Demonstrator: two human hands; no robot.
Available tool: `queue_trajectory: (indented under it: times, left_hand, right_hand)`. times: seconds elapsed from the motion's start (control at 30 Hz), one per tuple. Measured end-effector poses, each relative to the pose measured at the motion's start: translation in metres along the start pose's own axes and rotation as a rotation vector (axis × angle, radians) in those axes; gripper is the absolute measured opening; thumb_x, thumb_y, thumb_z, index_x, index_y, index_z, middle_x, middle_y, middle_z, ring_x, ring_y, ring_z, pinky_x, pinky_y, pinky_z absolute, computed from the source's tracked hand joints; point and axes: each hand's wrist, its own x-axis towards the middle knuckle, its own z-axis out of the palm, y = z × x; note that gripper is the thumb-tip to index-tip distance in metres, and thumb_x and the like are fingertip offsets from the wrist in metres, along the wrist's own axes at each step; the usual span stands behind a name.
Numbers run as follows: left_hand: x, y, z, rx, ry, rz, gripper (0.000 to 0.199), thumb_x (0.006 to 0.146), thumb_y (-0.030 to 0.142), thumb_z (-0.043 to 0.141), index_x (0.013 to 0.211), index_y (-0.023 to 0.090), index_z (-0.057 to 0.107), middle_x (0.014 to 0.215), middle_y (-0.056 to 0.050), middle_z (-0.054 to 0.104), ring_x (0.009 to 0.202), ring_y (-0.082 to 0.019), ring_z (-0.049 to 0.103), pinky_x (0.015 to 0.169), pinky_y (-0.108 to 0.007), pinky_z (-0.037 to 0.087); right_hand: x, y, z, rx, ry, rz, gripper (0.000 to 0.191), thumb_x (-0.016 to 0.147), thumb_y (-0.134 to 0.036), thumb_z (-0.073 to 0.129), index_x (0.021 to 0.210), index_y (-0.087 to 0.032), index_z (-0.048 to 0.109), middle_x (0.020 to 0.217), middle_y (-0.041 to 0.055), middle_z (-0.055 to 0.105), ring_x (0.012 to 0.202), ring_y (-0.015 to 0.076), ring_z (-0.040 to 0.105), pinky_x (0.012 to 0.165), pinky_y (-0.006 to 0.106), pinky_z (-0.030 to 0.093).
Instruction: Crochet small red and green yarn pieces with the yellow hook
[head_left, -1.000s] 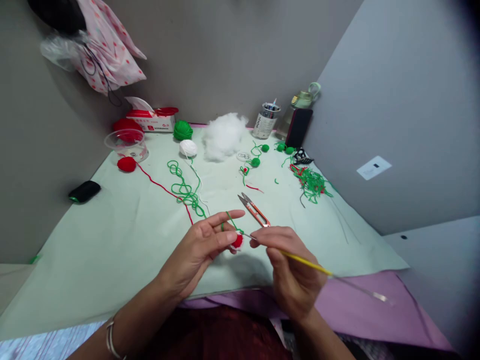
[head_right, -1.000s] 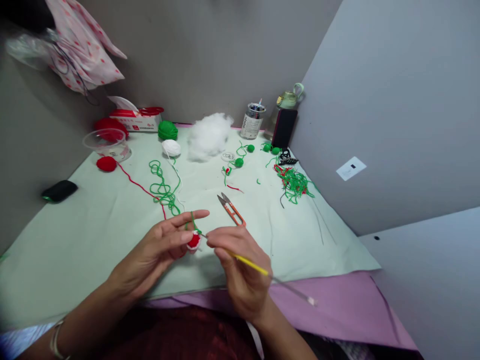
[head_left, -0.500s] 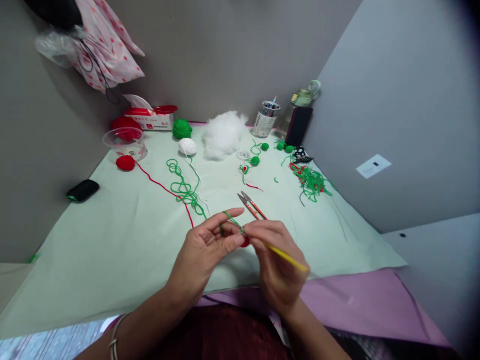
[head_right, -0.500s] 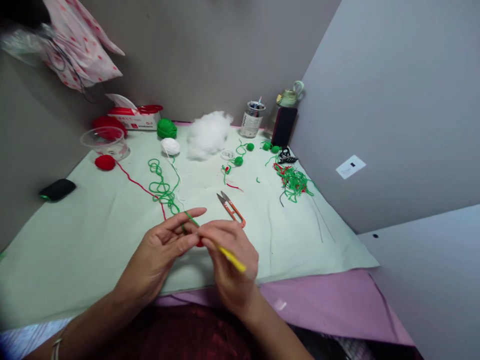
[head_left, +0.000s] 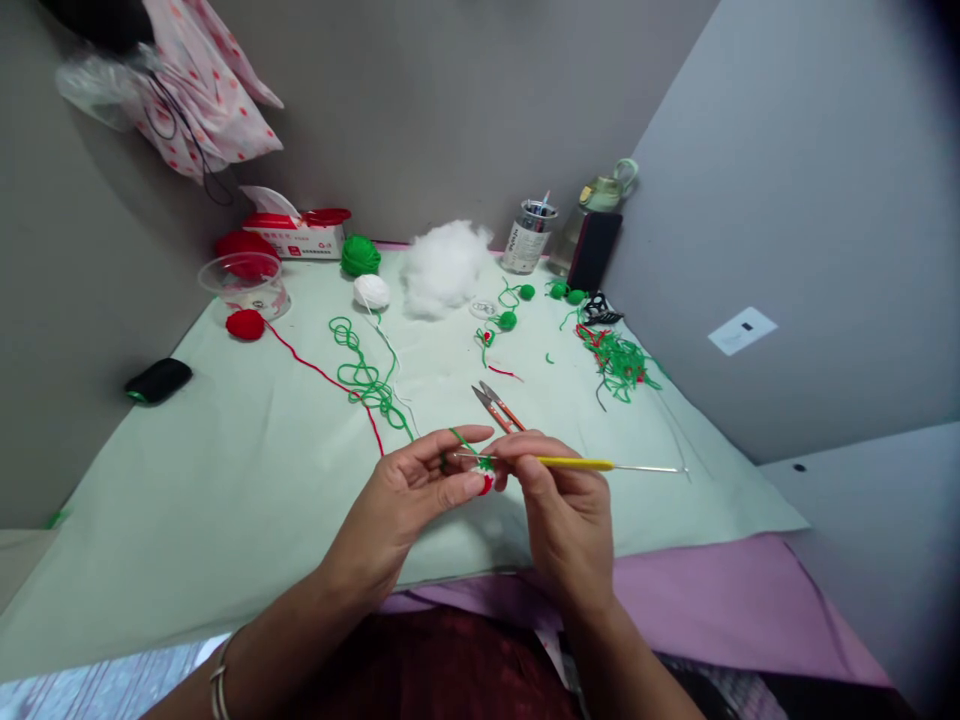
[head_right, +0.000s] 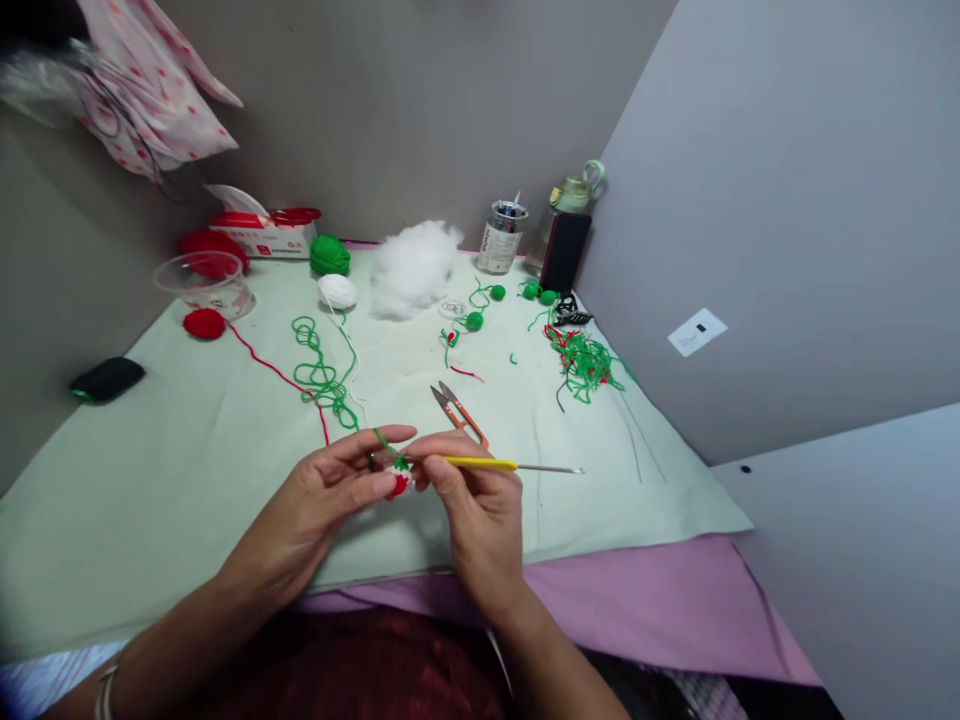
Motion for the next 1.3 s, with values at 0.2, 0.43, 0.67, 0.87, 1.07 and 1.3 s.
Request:
queue_trajectory:
  times: [0.2,0.43,0.67,0.87,1.07,1.3]
  left_hand:
    - [-0.002,0.001,-0.005,0.063,0.013,0.000,0.029,0.080,0.029,0.092,0.108,0.030,0.088,0.082,0.002,0.070,0.080,-0.010,0.061,0.081,-0.021,0.048]
    - [-0.003,0.003,-0.006,0.102,0.002,0.014,0.026,0.079,0.030,0.092,0.105,0.032,0.088,0.081,0.001,0.069,0.079,-0.011,0.059,0.079,-0.022,0.048]
    - [-0.004,0.003,-0.005,0.244,0.061,0.095,0.026,0.082,0.028,0.089,0.107,0.032,0.088,0.079,0.002,0.068,0.076,-0.011,0.060,0.076,-0.023,0.050]
    - [-0.006,0.004,0.001,0.455,0.216,0.290,0.029,0.082,0.019,0.083,0.110,0.029,0.087,0.079,0.002,0.069,0.076,-0.013,0.061,0.077,-0.025,0.051]
    - [-0.009,0.001,0.006,0.472,0.291,0.385,0.026,0.079,0.014,0.082,0.101,0.027,0.087,0.083,0.001,0.070,0.077,-0.013,0.062,0.080,-0.025,0.053]
    - [-0.007,0.002,0.004,0.242,0.196,0.209,0.039,0.080,0.018,0.085,0.118,0.029,0.083,0.080,0.004,0.066,0.075,-0.010,0.062,0.075,-0.020,0.052]
  right_hand:
    - [0.001,-0.004,0.000,0.269,0.034,0.201,0.019,0.101,-0.036,0.070,0.093,-0.023,0.081,0.086,0.0017,0.077,0.068,0.0113,0.068,0.067,0.025,0.057]
    - [0.004,-0.009,-0.006,0.278,-0.068,0.131,0.022,0.107,-0.033,0.059,0.098,-0.024,0.077,0.092,0.0028,0.082,0.071,0.0113,0.072,0.069,0.024,0.059]
    - [-0.006,-0.015,-0.014,-0.186,-0.141,-0.204,0.023,0.108,-0.016,0.052,0.114,-0.023,0.073,0.102,0.0035,0.079,0.086,0.0140,0.074,0.081,0.030,0.061]
    - [-0.010,-0.019,-0.008,-0.639,-0.187,-0.603,0.020,0.109,-0.018,0.049,0.115,-0.017,0.068,0.105,0.0136,0.082,0.096,0.0198,0.079,0.078,0.031,0.067]
    - [-0.016,-0.016,-0.006,-0.762,-0.186,-0.656,0.022,0.109,-0.020,0.048,0.123,-0.019,0.066,0.108,0.0134,0.082,0.095,0.0203,0.081,0.073,0.031,0.069]
    - [-0.018,-0.010,-0.006,-0.630,-0.152,-0.627,0.023,0.106,-0.015,0.052,0.120,-0.018,0.070,0.108,0.0141,0.082,0.093,0.0194,0.080,0.075,0.030,0.069]
